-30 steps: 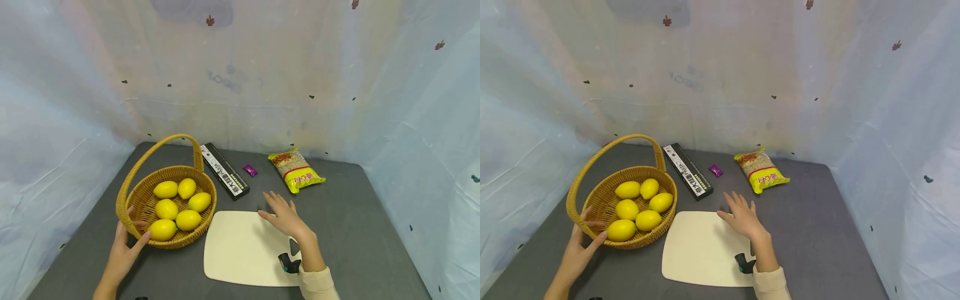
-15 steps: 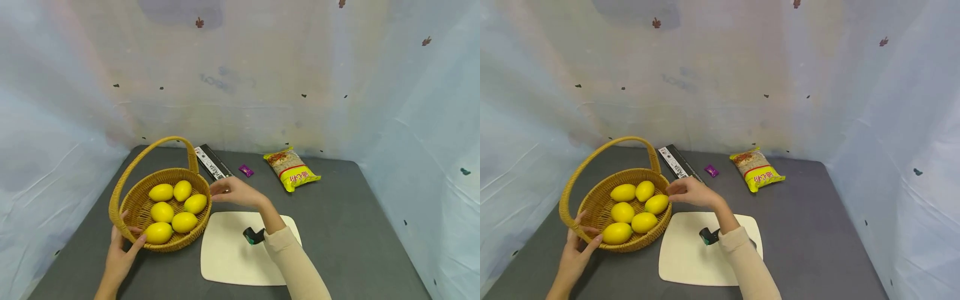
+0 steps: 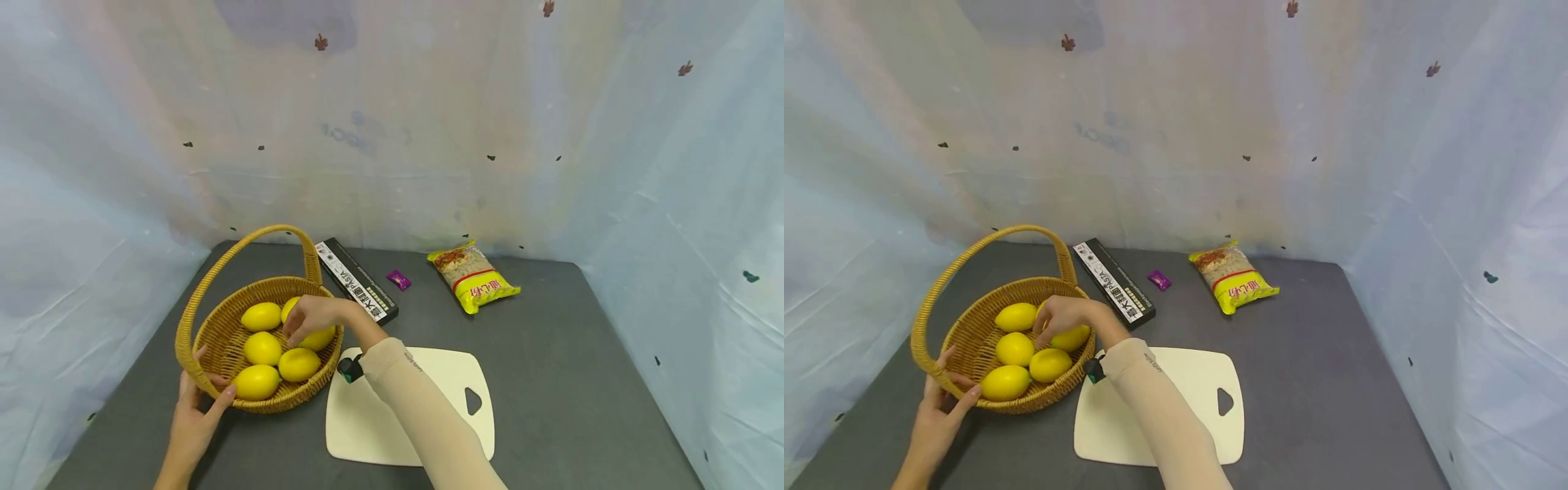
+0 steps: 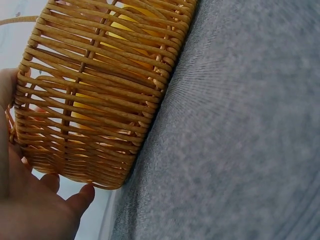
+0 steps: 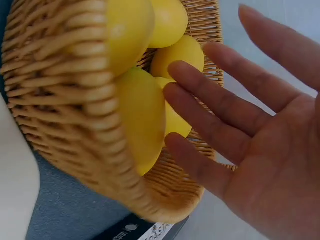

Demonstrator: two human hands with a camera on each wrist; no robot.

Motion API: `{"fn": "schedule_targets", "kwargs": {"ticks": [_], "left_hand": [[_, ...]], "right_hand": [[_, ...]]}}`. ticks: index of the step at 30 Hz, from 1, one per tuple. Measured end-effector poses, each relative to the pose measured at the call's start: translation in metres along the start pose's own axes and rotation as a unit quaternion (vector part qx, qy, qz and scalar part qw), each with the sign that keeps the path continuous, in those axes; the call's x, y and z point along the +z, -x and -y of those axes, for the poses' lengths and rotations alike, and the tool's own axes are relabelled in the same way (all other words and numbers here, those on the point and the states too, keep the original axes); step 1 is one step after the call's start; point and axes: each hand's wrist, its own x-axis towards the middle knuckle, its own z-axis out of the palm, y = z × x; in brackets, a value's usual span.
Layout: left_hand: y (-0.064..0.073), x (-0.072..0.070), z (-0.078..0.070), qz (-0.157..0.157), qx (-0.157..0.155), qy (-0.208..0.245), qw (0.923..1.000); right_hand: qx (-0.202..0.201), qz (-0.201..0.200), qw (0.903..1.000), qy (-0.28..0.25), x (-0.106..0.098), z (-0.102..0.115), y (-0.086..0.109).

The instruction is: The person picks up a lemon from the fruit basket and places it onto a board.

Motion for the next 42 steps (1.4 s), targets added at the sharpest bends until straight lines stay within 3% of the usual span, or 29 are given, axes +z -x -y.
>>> {"fn": "schedule_targets", "kwargs": {"ticks": [5, 9, 14, 20, 25, 31, 42], "left_hand": [[-0.001, 0.001, 0.001, -0.001, 0.002, 0.001, 1.0000], [0.000, 0.001, 0.001, -0.001, -0.001, -0.003, 1.0000], [0.001, 0.001, 0.002, -0.007, -0.005, -0.010, 0.9999], [0.001, 0.002, 0.000, -0.006, -0.009, -0.009, 0.9999], [0.001, 0.002, 0.000, -0.002, -0.010, -0.007, 0.9999], [-0.001, 0.002, 0.002, -0.004, -0.011, -0.014, 0.9998], [0.004, 0.001, -0.001, -0.007, -0.016, -0.010, 0.9998]], "right_hand": [[0.058, 0.030, 0.9949, 0.077, 0.001, 0.007, -0.011], [0.125, 0.058, 0.9814, 0.133, 0.005, 0.014, -0.018], [0.178, 0.095, 0.9611, 0.189, 0.011, 0.017, -0.025], [0.218, 0.122, 0.9406, 0.229, 0.011, 0.014, -0.030], [0.237, 0.140, 0.9328, 0.232, 0.009, 0.016, -0.032], [0.249, 0.167, 0.9156, 0.267, 0.005, 0.021, -0.036], [0.290, 0.143, 0.9056, 0.274, 0.014, 0.024, -0.041]]}}
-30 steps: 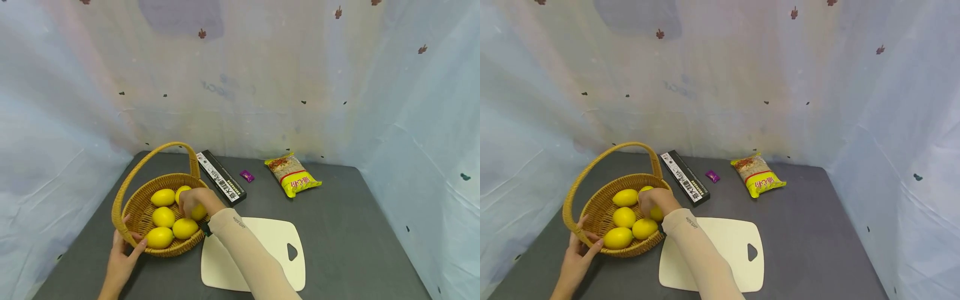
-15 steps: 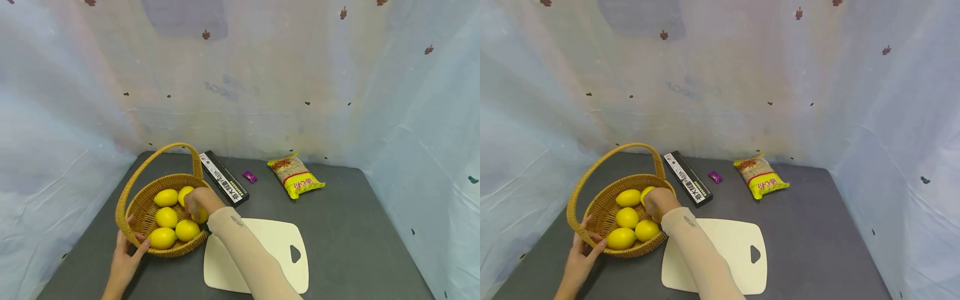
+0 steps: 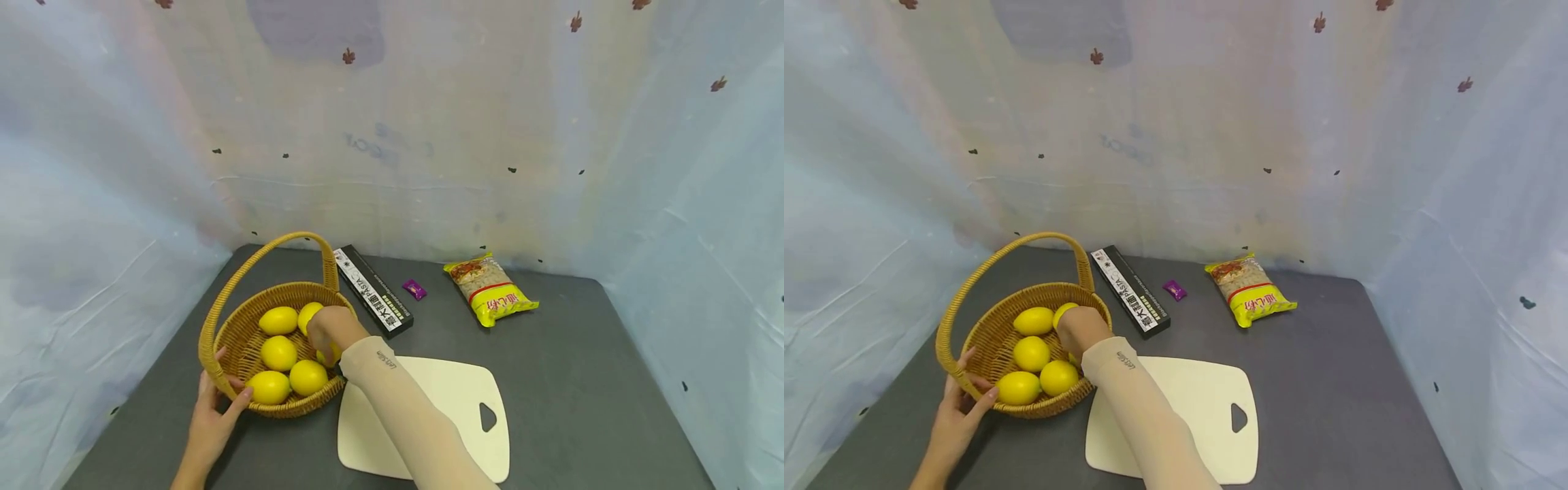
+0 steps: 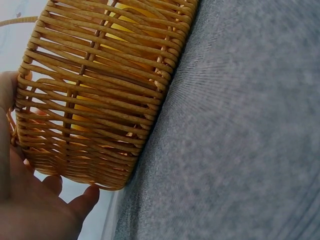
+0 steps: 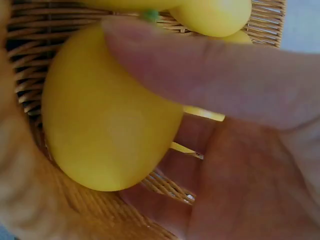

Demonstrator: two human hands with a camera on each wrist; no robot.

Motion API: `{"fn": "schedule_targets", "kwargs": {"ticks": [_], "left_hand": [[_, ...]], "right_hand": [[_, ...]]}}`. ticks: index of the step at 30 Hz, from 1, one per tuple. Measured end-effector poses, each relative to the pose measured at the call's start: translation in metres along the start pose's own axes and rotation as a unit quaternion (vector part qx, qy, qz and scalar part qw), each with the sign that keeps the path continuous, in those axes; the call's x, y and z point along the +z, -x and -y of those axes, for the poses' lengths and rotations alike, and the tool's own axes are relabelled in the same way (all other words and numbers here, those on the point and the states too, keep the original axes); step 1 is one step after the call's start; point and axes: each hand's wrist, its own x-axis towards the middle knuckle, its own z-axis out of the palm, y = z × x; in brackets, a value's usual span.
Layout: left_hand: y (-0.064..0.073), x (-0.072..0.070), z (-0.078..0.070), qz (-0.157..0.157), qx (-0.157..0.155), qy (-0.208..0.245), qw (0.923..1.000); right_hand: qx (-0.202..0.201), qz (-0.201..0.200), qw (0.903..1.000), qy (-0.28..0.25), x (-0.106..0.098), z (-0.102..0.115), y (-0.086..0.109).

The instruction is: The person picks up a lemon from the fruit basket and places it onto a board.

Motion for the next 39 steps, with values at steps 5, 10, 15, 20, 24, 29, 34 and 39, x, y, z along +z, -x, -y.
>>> {"fn": "schedule_targets", "kwargs": {"ticks": [5, 10, 15, 20, 24, 29, 34, 39], "left_hand": [[0.000, 0.000, -0.002, -0.005, 0.000, 0.002, 1.0000], [0.000, 0.000, -0.001, -0.005, -0.001, -0.003, 1.0000], [-0.001, -0.001, -0.001, -0.005, 0.001, -0.005, 1.0000], [-0.001, -0.001, -0.001, -0.004, 0.001, -0.006, 1.0000], [-0.001, 0.000, -0.001, -0.003, -0.002, 0.004, 1.0000], [0.000, 0.003, 0.000, 0.000, -0.005, 0.007, 1.0000], [0.001, 0.005, 0.001, -0.003, -0.007, 0.000, 1.0000], [0.001, 0.004, 0.000, -0.009, -0.002, 0.005, 0.9999]], "right_hand": [[-0.006, 0.003, 0.9999, 0.012, -0.001, -0.004, 0.001], [-0.028, -0.004, 0.9995, 0.009, -0.008, -0.011, 0.009], [-0.143, -0.042, 0.9876, -0.050, -0.015, -0.032, 0.021], [-0.288, -0.111, 0.9399, -0.145, -0.013, -0.063, 0.037], [-0.332, -0.166, 0.9031, -0.216, -0.003, -0.090, 0.054], [-0.338, -0.192, 0.8878, -0.247, 0.022, -0.131, 0.081], [-0.302, -0.201, 0.8981, -0.248, 0.055, -0.169, 0.109], [-0.267, -0.194, 0.9006, -0.283, 0.093, -0.195, 0.126]]}}
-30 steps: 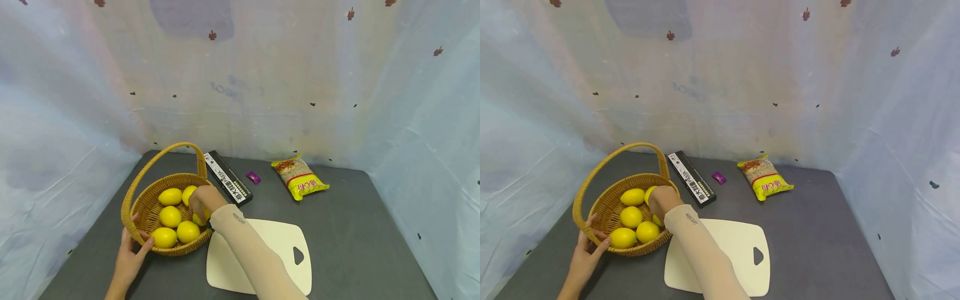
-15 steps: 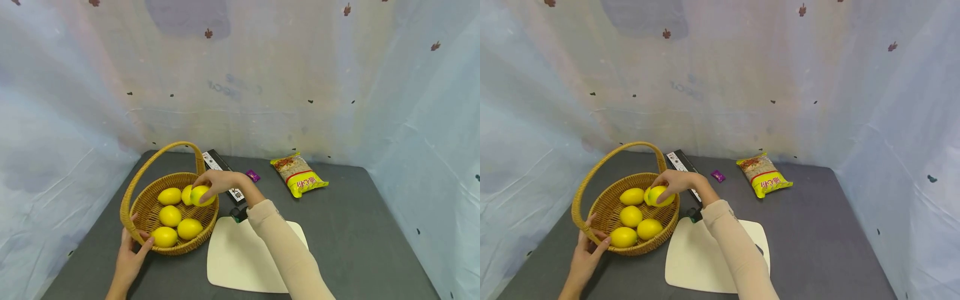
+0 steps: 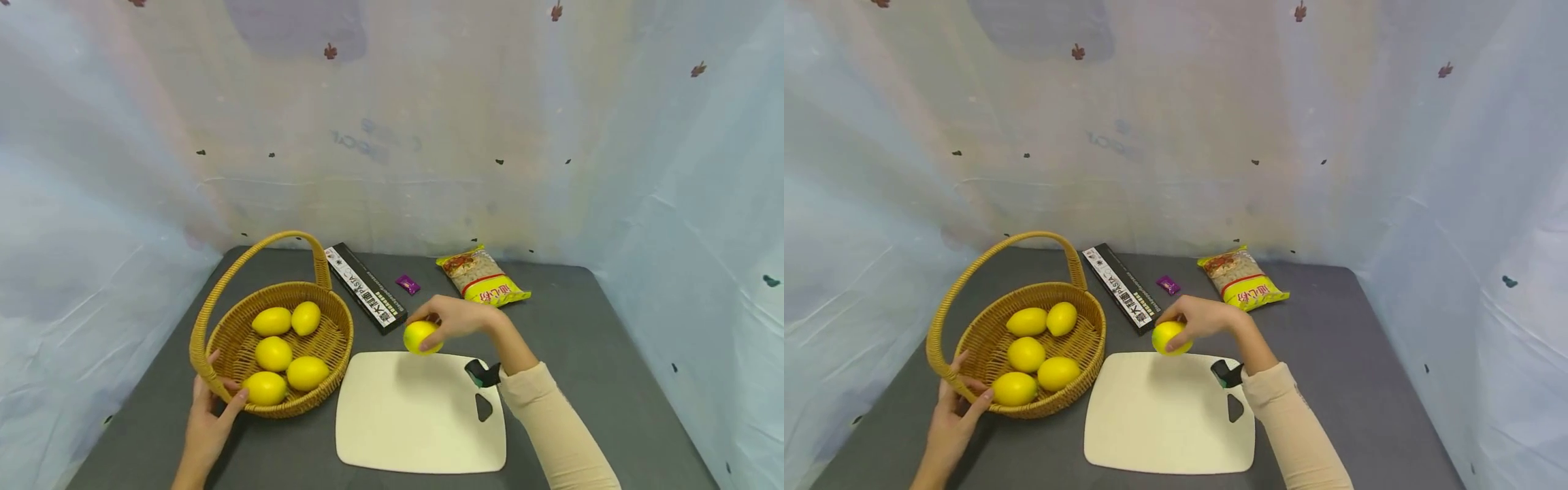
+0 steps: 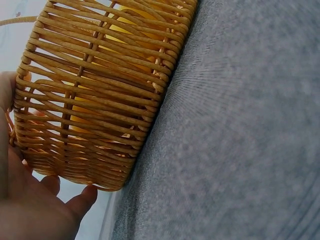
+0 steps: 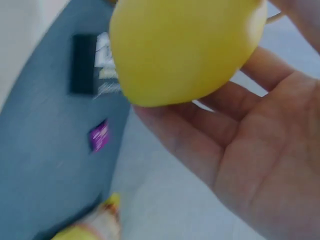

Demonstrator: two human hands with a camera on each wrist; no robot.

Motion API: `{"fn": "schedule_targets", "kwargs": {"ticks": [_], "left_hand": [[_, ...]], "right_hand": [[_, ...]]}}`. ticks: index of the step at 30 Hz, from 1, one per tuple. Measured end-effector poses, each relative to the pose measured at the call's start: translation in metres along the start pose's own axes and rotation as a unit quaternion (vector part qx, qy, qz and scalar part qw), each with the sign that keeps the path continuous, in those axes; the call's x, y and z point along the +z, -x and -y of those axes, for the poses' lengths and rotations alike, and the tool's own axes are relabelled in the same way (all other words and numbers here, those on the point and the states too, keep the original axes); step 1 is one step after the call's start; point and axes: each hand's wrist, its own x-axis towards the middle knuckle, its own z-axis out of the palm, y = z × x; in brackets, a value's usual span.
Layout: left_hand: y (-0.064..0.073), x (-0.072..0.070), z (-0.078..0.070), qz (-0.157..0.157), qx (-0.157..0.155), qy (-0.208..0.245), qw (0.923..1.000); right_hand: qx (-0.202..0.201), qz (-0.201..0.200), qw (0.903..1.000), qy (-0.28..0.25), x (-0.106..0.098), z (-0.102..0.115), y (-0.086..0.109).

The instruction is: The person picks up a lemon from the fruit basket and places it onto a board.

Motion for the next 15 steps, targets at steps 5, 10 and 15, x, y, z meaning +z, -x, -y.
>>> {"fn": "schedule_targets", "kwargs": {"ticks": [5, 10, 15], "left_hand": [[0.000, -0.001, -0.001, -0.005, 0.001, -0.007, 1.0000], [-0.001, -0.002, 0.002, -0.010, 0.008, -0.003, 0.9999], [-0.002, -0.002, 0.001, -0.004, 0.009, -0.003, 0.9999]], "right_hand": [[0.051, -0.007, 0.9987, -0.007, 0.015, -0.024, 0.028], [0.098, -0.022, 0.9949, 0.008, 0.029, -0.044, 0.044], [0.126, -0.038, 0.9913, 0.003, 0.041, -0.055, 0.056]]}}
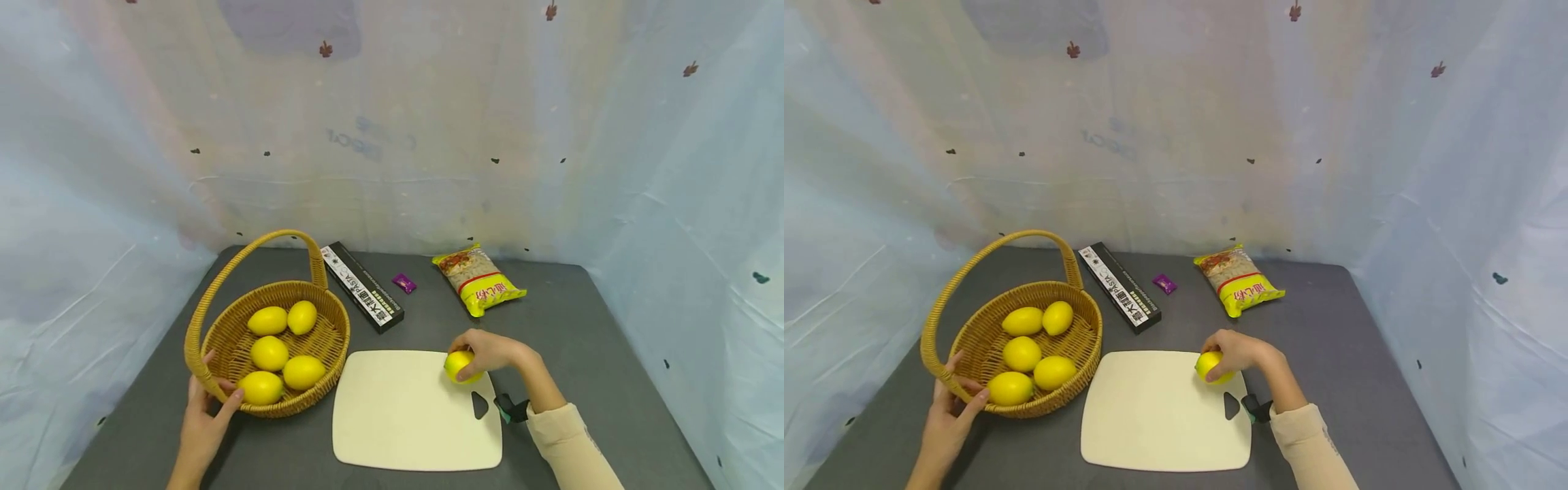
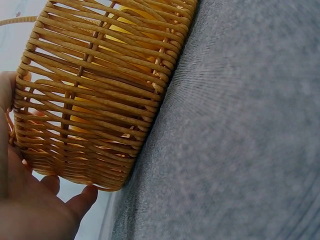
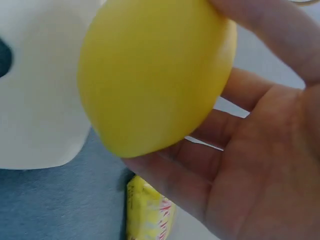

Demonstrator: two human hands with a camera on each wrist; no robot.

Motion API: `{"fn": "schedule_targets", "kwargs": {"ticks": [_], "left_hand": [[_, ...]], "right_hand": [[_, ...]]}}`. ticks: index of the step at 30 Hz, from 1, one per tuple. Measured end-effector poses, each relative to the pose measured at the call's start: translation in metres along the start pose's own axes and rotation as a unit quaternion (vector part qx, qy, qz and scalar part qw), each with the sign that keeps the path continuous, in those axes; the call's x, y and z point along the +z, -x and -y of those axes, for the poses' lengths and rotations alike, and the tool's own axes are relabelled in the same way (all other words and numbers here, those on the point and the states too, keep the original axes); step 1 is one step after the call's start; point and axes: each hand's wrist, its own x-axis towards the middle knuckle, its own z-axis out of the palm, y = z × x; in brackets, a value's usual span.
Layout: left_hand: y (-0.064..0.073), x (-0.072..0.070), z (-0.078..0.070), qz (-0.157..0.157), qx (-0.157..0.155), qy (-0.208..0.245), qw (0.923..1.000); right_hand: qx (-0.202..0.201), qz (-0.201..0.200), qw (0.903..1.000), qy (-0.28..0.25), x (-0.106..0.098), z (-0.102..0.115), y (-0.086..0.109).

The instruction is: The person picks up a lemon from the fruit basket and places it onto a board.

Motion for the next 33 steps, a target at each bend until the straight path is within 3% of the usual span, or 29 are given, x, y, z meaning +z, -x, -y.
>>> {"fn": "schedule_targets", "kwargs": {"ticks": [6, 12, 33], "left_hand": [[0.001, -0.002, -0.002, 0.000, -0.011, -0.008, 0.9999], [-0.001, -0.002, 0.001, 0.008, -0.004, -0.007, 0.9999], [-0.003, 0.000, -0.001, 0.016, -0.003, 0.019, 0.9997]], "right_hand": [[0.039, -0.010, 0.9992, 0.005, 0.007, -0.006, 0.003], [0.093, -0.016, 0.9953, 0.021, 0.011, -0.010, 0.003], [0.113, 0.002, 0.9934, 0.022, 0.013, -0.003, 0.003]]}}
